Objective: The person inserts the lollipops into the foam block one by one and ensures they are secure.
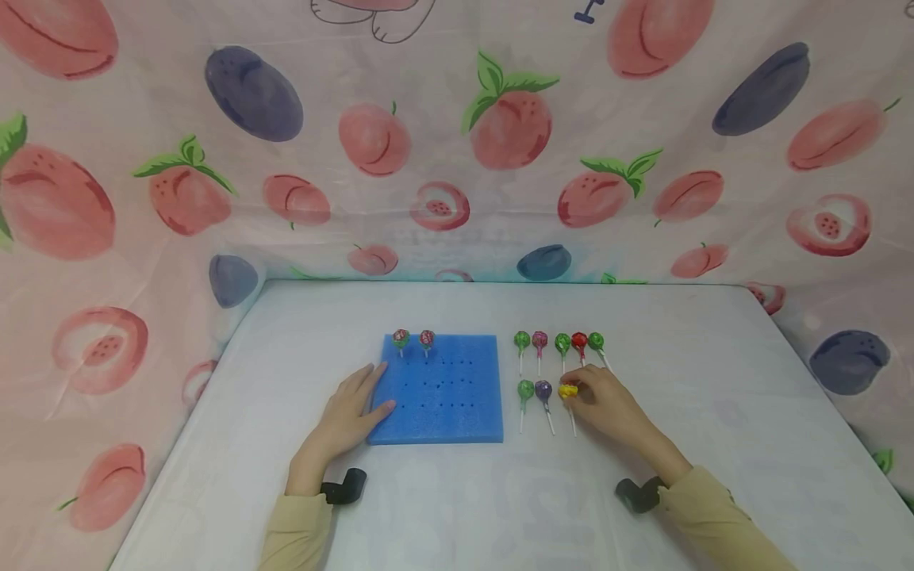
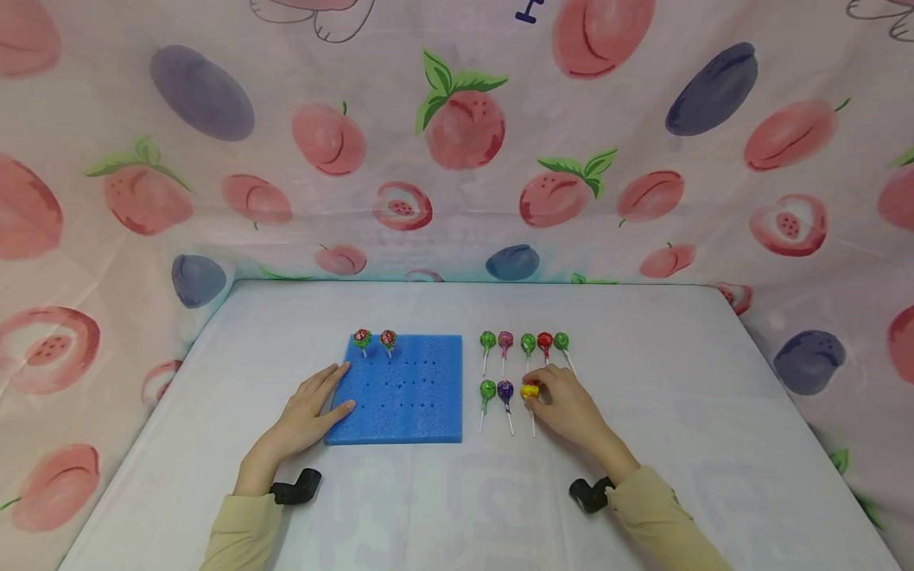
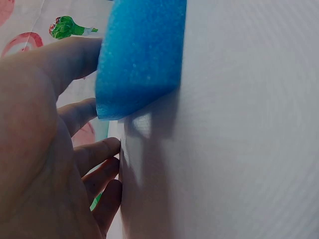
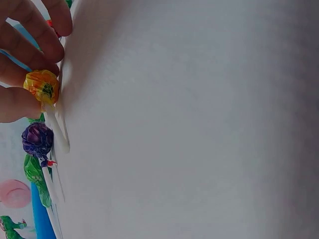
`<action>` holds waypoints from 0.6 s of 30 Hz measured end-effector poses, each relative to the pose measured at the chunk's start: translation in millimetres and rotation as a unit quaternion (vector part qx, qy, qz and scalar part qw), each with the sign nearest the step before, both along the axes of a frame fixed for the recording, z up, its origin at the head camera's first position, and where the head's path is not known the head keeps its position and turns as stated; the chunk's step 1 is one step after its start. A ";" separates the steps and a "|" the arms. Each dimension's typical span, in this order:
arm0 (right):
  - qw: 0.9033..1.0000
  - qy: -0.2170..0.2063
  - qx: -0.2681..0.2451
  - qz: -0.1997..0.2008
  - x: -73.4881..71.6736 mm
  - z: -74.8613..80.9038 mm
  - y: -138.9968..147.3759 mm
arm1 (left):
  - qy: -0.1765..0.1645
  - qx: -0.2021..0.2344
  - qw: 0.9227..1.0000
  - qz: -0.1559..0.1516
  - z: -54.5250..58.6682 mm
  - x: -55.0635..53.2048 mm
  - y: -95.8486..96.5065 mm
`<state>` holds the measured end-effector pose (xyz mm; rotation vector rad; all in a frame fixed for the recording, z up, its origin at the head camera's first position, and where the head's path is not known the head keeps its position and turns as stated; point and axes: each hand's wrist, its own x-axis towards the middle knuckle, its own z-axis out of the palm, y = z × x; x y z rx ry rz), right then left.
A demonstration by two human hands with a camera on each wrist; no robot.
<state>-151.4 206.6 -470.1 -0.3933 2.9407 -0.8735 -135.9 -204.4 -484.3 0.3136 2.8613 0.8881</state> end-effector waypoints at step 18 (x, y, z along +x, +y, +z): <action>0.999 -0.008 -0.036 -0.023 2.0 1.0 0.0 | -0.001 0.003 1.000 -0.001 0.0 -0.4 -0.9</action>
